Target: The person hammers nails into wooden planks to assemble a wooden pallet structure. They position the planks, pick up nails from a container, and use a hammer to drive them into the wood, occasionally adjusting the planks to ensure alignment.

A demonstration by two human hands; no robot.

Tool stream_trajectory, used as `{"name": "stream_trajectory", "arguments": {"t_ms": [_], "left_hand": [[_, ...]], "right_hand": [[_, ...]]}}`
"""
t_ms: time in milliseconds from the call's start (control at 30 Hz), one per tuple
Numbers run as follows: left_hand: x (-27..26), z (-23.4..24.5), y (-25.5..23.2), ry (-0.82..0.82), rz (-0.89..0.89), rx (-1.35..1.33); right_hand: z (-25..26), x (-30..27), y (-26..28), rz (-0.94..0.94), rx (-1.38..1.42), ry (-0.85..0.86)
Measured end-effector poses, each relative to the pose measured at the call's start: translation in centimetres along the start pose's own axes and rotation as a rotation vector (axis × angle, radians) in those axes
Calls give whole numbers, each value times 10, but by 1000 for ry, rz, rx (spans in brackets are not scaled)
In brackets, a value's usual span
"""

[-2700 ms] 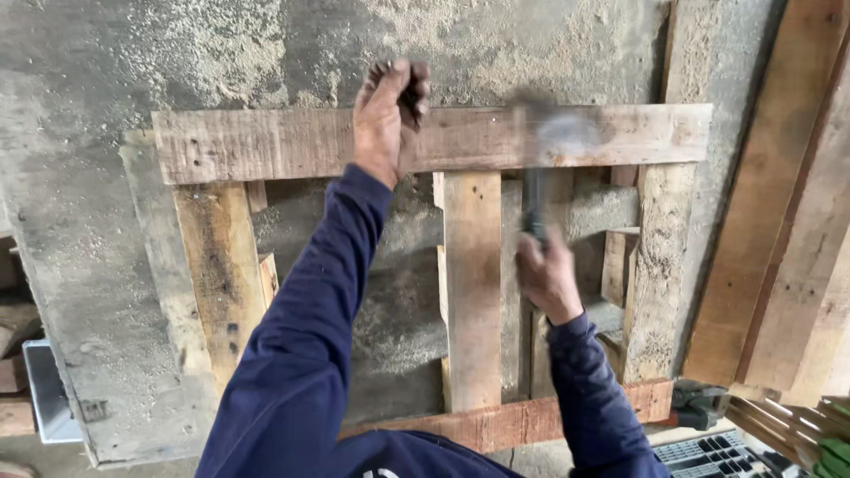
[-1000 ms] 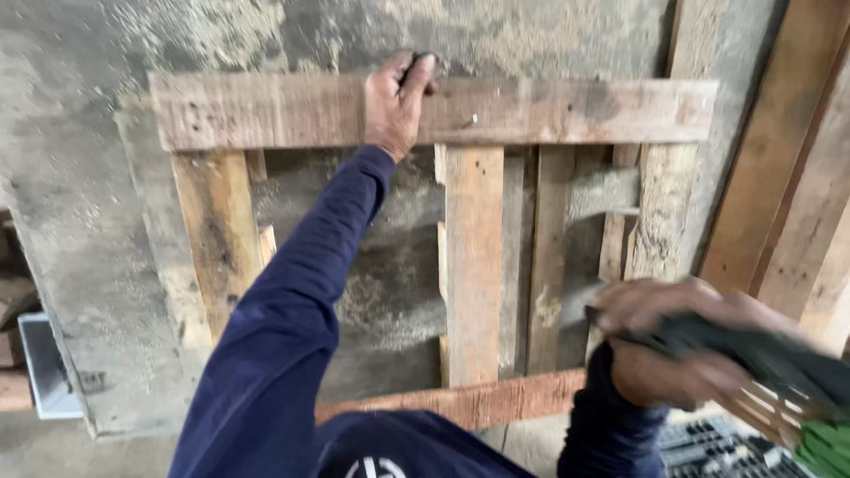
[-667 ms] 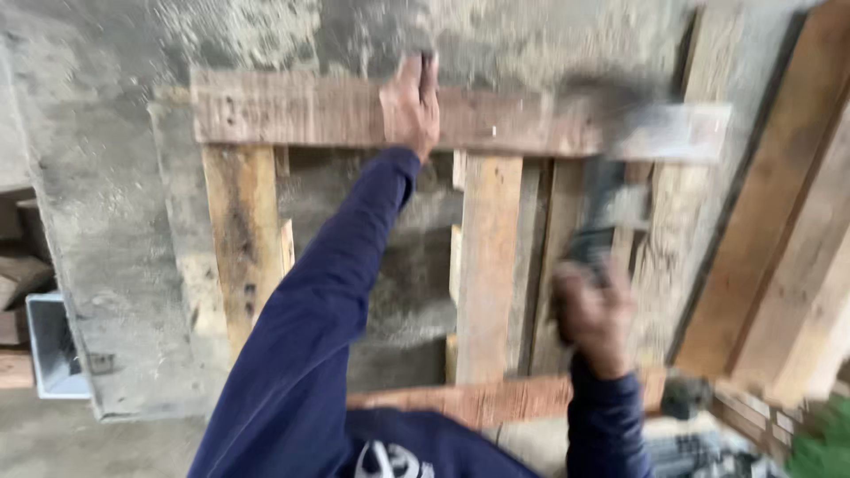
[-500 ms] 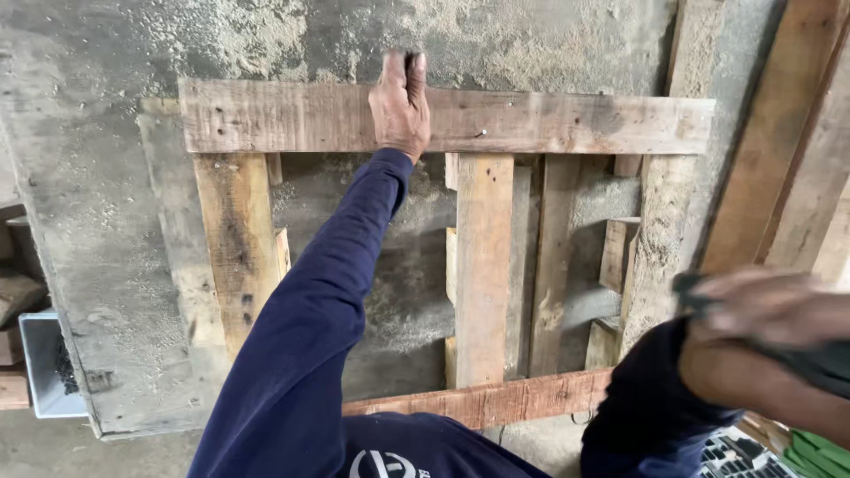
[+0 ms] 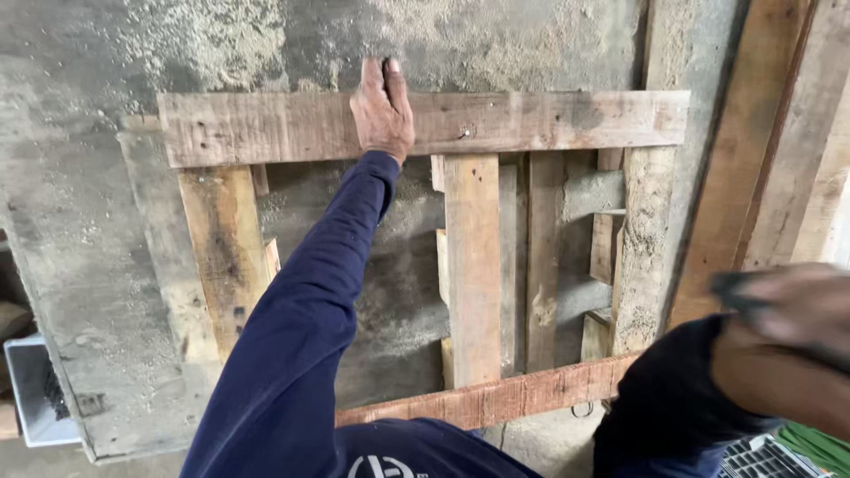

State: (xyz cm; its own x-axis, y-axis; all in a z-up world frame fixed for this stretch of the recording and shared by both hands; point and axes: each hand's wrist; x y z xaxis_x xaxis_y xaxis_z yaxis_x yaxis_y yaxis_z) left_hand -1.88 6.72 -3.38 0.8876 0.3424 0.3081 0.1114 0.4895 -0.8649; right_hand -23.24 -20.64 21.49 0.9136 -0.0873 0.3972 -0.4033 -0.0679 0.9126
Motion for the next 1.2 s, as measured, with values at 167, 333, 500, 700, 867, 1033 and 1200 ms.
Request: {"name": "stream_trajectory", "arguments": {"t_ms": [167, 333, 500, 700, 867, 1033, 1200], "left_hand": [[-2, -4, 11, 4, 66, -40], [-10, 2, 5, -47, -37, -65], [-2, -4, 12, 34, 72, -69], [2, 10, -3, 66, 89, -37], [-24, 16, -15, -237, -207, 352], [-2, -2, 11, 76, 81, 8], [-16, 12, -5, 70, 95, -49]], "right_hand": [[-36, -46, -60, -912, -361, 102], [-23, -22, -12, -903, -482, 67], [2, 6, 17, 63, 39, -10], [-46, -44, -72, -1137, -454, 158], [-36, -26, -18, -642, -473, 91], [-43, -9, -39, -134, 67, 122], [-44, -62, -68, -1141, 22, -83]]}}
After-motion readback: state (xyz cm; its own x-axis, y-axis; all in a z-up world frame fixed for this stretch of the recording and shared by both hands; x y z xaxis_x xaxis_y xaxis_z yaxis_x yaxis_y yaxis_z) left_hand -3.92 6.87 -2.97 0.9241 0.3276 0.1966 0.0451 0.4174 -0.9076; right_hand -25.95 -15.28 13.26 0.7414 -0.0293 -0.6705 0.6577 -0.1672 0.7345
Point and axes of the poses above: each hand's wrist, its own x-axis towards the middle knuckle, its own z-axis out of the back of the hand, y = z × x, and after that the axes turned 5 degrees about x, right-handed
